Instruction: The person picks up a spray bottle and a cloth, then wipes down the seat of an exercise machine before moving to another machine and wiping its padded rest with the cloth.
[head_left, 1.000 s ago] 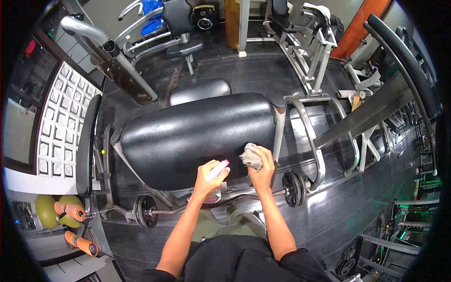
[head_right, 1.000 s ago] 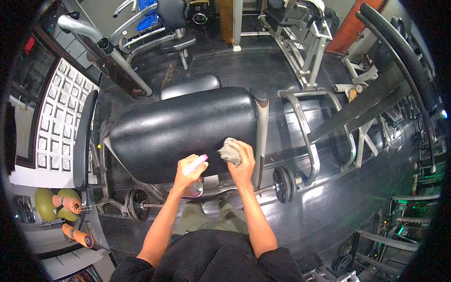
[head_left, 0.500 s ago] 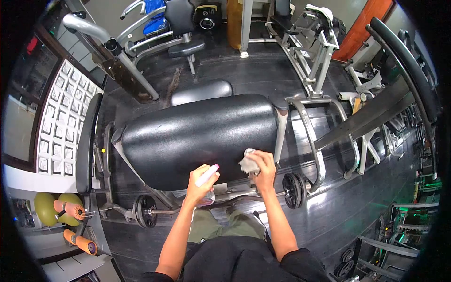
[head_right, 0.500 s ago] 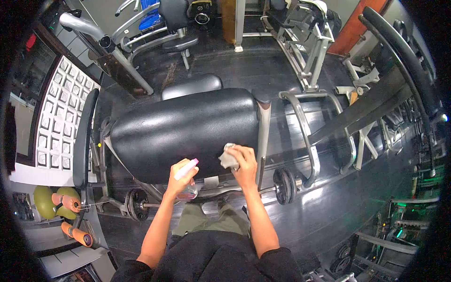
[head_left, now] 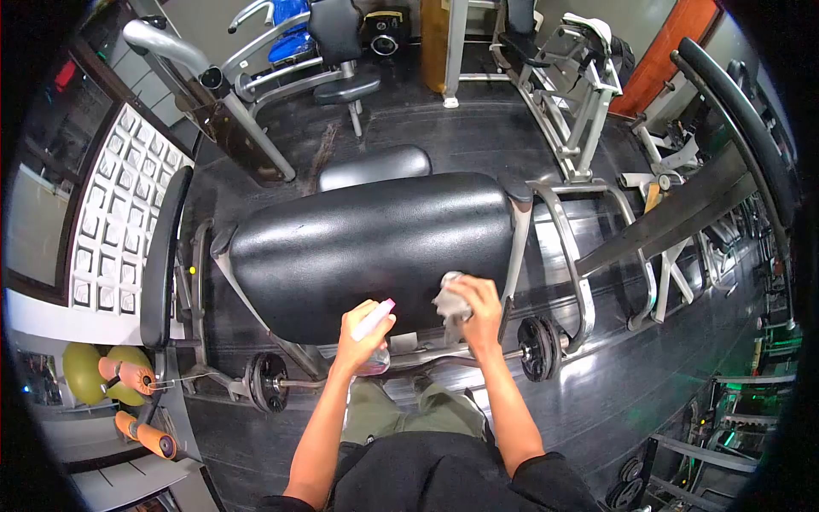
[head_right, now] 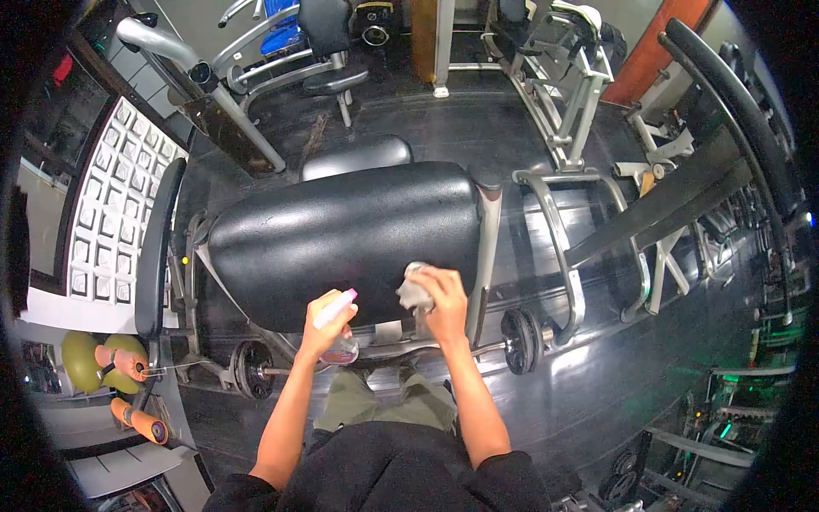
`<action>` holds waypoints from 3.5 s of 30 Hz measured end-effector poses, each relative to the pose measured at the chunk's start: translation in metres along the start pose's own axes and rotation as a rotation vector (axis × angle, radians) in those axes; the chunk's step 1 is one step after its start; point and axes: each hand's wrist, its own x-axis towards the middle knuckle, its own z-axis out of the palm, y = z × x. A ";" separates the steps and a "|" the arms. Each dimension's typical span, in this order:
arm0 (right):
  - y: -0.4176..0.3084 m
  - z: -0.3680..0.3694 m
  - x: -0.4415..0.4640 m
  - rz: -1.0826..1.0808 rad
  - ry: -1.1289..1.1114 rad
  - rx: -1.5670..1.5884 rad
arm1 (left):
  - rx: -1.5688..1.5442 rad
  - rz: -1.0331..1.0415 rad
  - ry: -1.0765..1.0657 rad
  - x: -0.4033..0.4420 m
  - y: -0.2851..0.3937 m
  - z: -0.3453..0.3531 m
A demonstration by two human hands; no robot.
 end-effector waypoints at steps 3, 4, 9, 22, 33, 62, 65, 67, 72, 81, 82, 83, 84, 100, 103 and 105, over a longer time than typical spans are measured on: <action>-0.009 0.010 0.014 0.078 0.130 0.024 | 0.009 0.022 -0.005 -0.001 -0.002 -0.004; -0.013 0.017 0.013 0.053 0.135 0.028 | 0.010 0.023 -0.009 -0.002 -0.002 -0.005; -0.021 0.034 -0.017 -0.062 -0.120 0.075 | -0.029 0.022 -0.021 -0.004 -0.002 -0.010; -0.029 0.033 -0.005 0.250 0.243 0.079 | 0.045 0.030 -0.026 0.000 -0.003 -0.021; -0.058 0.072 -0.028 0.278 0.142 0.115 | 0.052 0.081 -0.087 -0.007 -0.003 -0.050; -0.099 0.105 -0.018 0.261 0.251 -0.014 | -0.083 0.072 -0.125 -0.035 -0.028 -0.142; -0.109 0.124 -0.044 0.195 0.028 0.026 | -0.111 0.058 -0.115 -0.037 -0.029 -0.145; -0.103 0.120 -0.049 0.209 -0.008 0.005 | -0.115 0.062 -0.108 -0.037 -0.027 -0.148; -0.097 0.096 -0.021 0.343 0.266 -0.010 | -0.128 0.072 -0.092 -0.037 -0.035 -0.157; -0.124 0.141 -0.048 0.138 -0.077 -0.023 | -0.168 0.065 -0.101 -0.035 -0.034 -0.160; -0.119 0.136 -0.048 0.147 -0.049 -0.031 | -0.170 0.070 -0.100 -0.034 -0.032 -0.161; -0.114 0.130 -0.047 0.154 -0.022 -0.037 | -0.151 0.074 -0.100 -0.034 -0.031 -0.162; -0.114 0.125 -0.040 0.165 0.065 -0.030 | -0.132 0.073 -0.102 -0.036 -0.031 -0.163; -0.131 0.119 -0.016 0.194 -0.005 -0.068 | -0.148 0.058 -0.085 -0.031 -0.044 -0.164; -0.128 0.118 -0.004 0.248 0.085 -0.053 | -0.164 0.053 -0.064 -0.030 -0.046 -0.162; -0.134 0.123 -0.002 0.260 0.123 -0.049 | -0.164 0.012 -0.053 -0.030 -0.045 -0.159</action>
